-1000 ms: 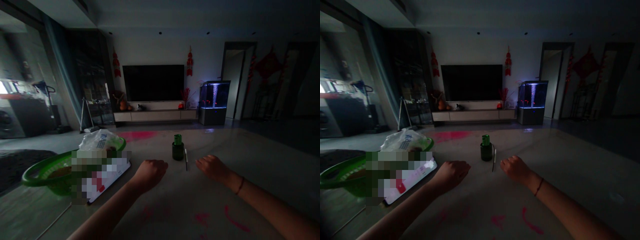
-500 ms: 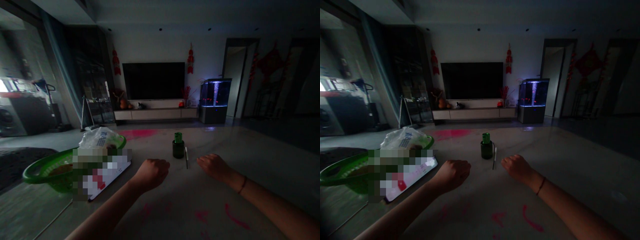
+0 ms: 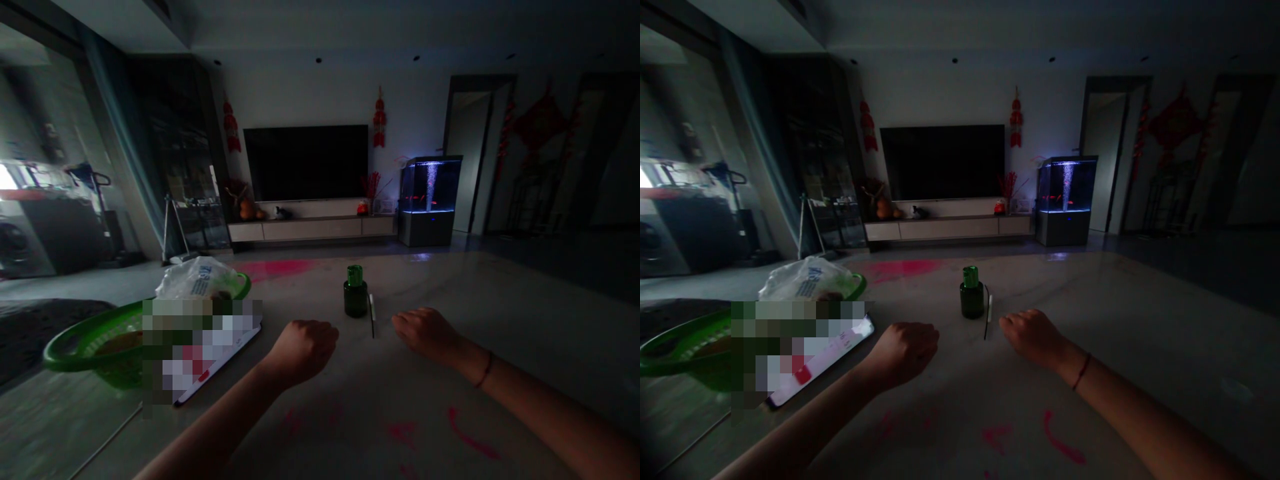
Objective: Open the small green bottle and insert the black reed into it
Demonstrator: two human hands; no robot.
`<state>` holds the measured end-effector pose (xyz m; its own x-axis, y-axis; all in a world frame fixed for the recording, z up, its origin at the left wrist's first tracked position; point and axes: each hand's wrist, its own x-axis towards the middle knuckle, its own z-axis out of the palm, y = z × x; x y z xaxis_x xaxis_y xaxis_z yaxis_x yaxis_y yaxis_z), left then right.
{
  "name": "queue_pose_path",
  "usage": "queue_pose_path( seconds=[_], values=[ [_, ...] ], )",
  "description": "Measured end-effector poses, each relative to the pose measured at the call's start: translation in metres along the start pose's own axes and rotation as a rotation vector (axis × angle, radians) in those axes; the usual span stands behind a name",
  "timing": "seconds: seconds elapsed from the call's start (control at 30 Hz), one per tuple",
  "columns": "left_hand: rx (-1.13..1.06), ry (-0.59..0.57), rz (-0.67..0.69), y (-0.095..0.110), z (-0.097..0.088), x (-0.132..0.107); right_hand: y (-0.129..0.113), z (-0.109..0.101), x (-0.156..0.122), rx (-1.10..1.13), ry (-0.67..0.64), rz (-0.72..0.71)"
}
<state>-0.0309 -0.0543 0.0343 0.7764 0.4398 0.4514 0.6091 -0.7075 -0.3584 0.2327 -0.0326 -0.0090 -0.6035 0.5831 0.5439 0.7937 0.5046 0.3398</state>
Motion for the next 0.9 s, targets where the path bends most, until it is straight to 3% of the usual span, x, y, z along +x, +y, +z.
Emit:
queue_pose_path(
  seconds=[0.73, 0.83, 0.9],
  values=[
    [-0.022, -0.036, -0.040, 0.0002, 0.0018, -0.0003, -0.0002, -0.0029, 0.0003, -0.031, -0.031, -0.018],
    [-0.073, -0.051, -0.067, 0.0013, 0.0021, 0.0003, -0.0025, -0.0053, 0.0015, -0.216, 0.064, -0.083],
    [-0.216, -0.085, -0.157, 0.0020, 0.0009, 0.0016, -0.0037, -0.0096, 0.0036, -0.643, 0.245, -0.208]
  ],
)
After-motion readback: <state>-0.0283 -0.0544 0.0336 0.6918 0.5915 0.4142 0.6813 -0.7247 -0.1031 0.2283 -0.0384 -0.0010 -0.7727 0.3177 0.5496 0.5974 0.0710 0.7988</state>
